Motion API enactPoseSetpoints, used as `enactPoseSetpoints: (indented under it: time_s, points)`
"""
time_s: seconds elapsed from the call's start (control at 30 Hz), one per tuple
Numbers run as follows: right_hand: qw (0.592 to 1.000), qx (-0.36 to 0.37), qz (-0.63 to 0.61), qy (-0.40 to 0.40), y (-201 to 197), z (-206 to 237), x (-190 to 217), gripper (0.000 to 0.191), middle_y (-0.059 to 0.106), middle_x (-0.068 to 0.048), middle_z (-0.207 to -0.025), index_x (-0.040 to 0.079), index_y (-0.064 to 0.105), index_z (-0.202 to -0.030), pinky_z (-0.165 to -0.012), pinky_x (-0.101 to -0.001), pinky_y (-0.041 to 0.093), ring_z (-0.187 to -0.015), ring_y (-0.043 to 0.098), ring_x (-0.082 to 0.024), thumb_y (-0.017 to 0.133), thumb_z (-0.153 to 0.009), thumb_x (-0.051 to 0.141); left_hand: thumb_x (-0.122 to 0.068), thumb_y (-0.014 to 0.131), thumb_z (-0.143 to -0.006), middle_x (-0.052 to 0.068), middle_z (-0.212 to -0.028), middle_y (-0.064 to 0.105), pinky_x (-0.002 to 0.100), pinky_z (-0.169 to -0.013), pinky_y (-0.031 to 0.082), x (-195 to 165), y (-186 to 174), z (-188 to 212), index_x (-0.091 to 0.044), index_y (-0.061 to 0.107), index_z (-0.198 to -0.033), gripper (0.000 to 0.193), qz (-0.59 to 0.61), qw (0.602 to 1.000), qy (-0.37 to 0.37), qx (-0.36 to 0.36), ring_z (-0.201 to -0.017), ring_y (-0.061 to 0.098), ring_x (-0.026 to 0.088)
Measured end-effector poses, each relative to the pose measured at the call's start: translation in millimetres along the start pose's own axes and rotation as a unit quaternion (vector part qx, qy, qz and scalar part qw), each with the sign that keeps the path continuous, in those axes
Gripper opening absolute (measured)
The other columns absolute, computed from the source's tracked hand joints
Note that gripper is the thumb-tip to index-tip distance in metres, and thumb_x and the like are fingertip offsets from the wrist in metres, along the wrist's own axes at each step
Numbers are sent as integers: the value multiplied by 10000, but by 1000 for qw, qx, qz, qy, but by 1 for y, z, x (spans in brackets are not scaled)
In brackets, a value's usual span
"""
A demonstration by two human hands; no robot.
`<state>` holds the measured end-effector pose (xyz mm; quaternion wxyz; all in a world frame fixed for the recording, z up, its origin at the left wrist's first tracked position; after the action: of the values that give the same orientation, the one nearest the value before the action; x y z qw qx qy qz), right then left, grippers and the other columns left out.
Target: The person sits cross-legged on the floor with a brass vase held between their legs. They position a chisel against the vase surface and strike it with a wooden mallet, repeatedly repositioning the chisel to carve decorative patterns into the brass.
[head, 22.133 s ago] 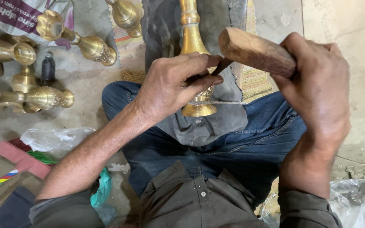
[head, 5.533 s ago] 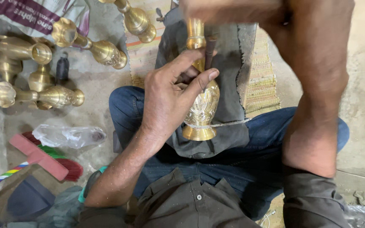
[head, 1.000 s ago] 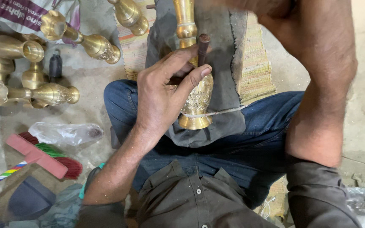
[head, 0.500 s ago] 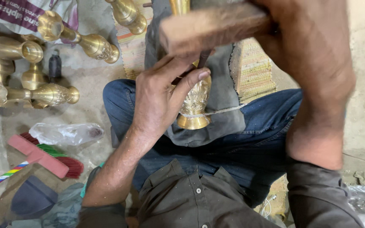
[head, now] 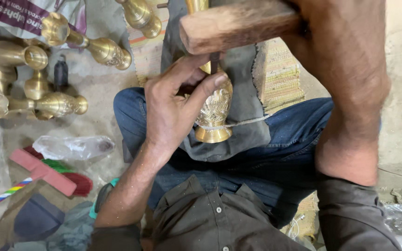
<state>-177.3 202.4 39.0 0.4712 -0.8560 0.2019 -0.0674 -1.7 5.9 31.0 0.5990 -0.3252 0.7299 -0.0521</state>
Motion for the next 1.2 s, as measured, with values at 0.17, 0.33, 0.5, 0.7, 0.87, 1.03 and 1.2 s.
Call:
enactPoseSetpoints:
  time_s: [0.17,0.33,0.5,0.7,0.87,1.03,1.2]
  points:
    - [991,6,-125,45,0,5,1,238,673,-134,-954,4,659,-1106,-753,-346,488,-848,667,-291,801,-942,103,-96,829,-1003,88,-1109,765,260,-800,651,-3,4,16,-31,694,-1298,330,-19,998,61,-14,-950,784,129]
    - [999,-22,-19,15,-14,1,15,288,656,-119,-909,35,704,-1153,-756,-391,481,-795,638,-305,776,-876,9,-74,834,-989,80,-1103,762,258,-768,631,3,5,20,-3,695,-1289,337,-20,998,53,-24,-896,770,127]
    - [991,-37,-128,23,-26,-15,21,265,658,-143,-995,5,650,-1176,-749,-403,488,-863,660,-335,785,-951,-29,-82,826,-981,64,-1015,740,254,-745,644,5,8,18,-9,698,-1267,322,-5,998,58,-19,-889,760,124]
    - [999,-23,-49,-8,-44,-24,38,364,707,-138,-1020,39,688,-1156,-765,-458,540,-906,709,-352,915,-872,23,-109,846,-957,71,-984,752,280,-716,610,5,8,20,-33,728,-1228,305,-36,998,47,-24,-857,738,128]
    - [980,1,-177,89,-40,-27,36,384,701,-77,-1023,88,661,-1193,-786,-412,536,-946,703,-290,892,-887,92,-135,847,-985,74,-1048,756,261,-757,625,2,7,17,-43,716,-1252,311,-32,996,69,-36,-905,746,121]
    - [994,1,-103,33,-36,-19,34,316,668,-76,-1046,77,665,-1187,-840,-410,495,-977,665,-287,846,-929,74,-120,838,-942,106,-1076,745,284,-796,621,0,6,16,-30,708,-1190,294,-45,995,79,-46,-957,748,150]
    - [1000,-14,-17,-21,-35,-9,29,309,659,-91,-1038,63,677,-1156,-843,-417,488,-974,652,-298,812,-880,30,-78,852,-960,83,-1035,750,246,-755,593,5,7,17,-62,727,-1223,291,-18,998,58,-25,-896,732,113]
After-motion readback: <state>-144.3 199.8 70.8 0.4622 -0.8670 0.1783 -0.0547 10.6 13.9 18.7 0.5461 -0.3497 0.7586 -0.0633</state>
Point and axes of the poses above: each hand's wrist, its own z-axis away from the middle knuckle, its own y-axis out of the palm, x = y × z, the point moved 2 cm from there along -z, towards the middle knuckle
